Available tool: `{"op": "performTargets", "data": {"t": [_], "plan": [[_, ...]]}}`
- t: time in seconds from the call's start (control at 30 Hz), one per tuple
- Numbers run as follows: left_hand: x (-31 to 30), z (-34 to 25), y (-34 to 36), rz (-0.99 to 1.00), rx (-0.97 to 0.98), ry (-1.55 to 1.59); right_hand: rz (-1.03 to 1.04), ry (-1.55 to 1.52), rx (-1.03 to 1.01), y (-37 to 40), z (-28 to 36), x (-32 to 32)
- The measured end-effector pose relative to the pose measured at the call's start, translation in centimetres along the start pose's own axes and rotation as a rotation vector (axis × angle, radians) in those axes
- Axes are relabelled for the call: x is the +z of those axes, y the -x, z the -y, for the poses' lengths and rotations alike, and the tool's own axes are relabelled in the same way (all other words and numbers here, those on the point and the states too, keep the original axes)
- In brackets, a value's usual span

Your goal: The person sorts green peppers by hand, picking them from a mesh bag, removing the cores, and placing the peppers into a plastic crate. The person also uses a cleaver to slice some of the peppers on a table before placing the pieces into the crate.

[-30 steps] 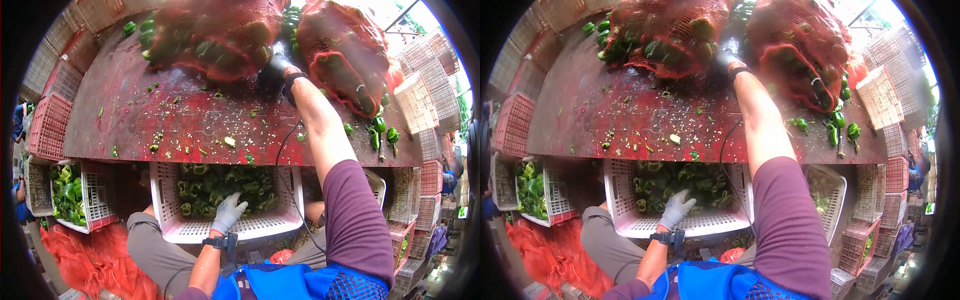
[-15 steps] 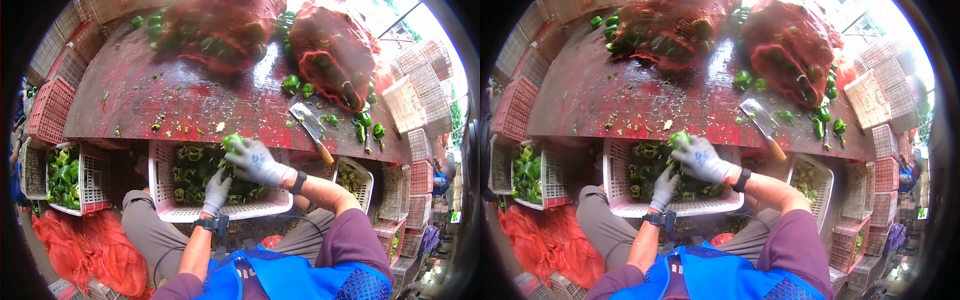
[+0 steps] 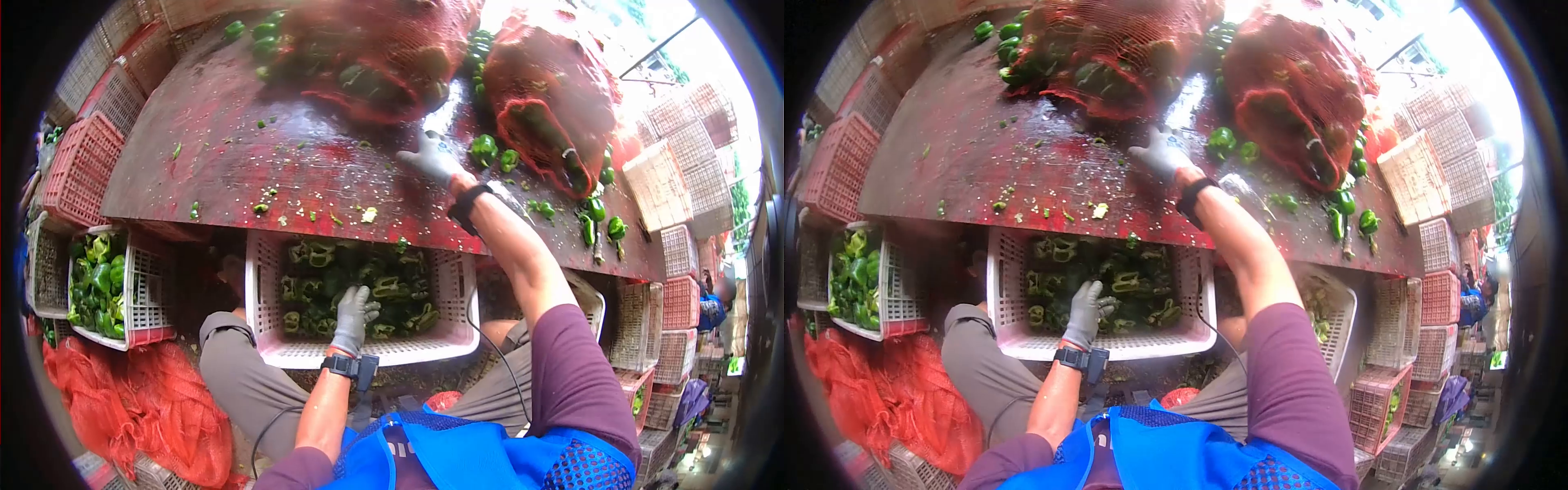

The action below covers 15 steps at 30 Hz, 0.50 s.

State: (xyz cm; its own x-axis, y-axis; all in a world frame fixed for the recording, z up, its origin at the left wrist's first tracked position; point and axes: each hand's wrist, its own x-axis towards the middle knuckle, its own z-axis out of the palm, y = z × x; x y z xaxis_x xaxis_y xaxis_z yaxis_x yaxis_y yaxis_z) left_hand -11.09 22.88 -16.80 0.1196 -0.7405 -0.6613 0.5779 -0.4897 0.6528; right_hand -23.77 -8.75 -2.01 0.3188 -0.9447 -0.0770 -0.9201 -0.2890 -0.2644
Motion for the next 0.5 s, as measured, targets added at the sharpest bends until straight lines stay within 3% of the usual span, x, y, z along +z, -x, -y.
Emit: {"op": "performTargets", "data": {"t": [0.03, 0.13, 0.17, 0.27, 0.37, 0.4, 0.47, 0.5], "plan": [[0.1, -0.1, 0.1, 0.011, -0.001, -0.007, -0.017, 0.126, -0.035, -1.1, 1.2, 0.8], [-0.7, 0.6, -0.9, -0.013, -0.025, 0.04, -0.103, 0.107, 0.03, -5.6, 4.8, 3.7], [-0.7, 0.2, -0.6, -0.015, -0.017, 0.043, 0.065, -0.189, 0.071, -8.1, 5.3, 5.0], [-0.9, -0.5, -0.7, -0.016, 0.006, 0.011, -0.035, -0.389, 0.117, -8.8, 11.8, 2.7], [-1.3, -1.0, -0.3, -0.016, 0.024, 0.01, -0.225, -0.266, 0.164, -12.4, 13.9, 5.1], [-1.2, -1.2, -0.2, -0.019, 0.037, 0.032, -0.16, -0.2, 0.166, -12.7, 13.9, 4.8], [-1.1, -1.7, 0.0, -0.08, 0.042, 0.051, 0.014, -0.385, 0.004, -11.2, 13.0, 3.6], [-1.0, -2.3, 0.1, -0.078, 0.036, 0.068, -0.048, -0.534, -0.182, -10.5, 12.0, 4.7]]}}
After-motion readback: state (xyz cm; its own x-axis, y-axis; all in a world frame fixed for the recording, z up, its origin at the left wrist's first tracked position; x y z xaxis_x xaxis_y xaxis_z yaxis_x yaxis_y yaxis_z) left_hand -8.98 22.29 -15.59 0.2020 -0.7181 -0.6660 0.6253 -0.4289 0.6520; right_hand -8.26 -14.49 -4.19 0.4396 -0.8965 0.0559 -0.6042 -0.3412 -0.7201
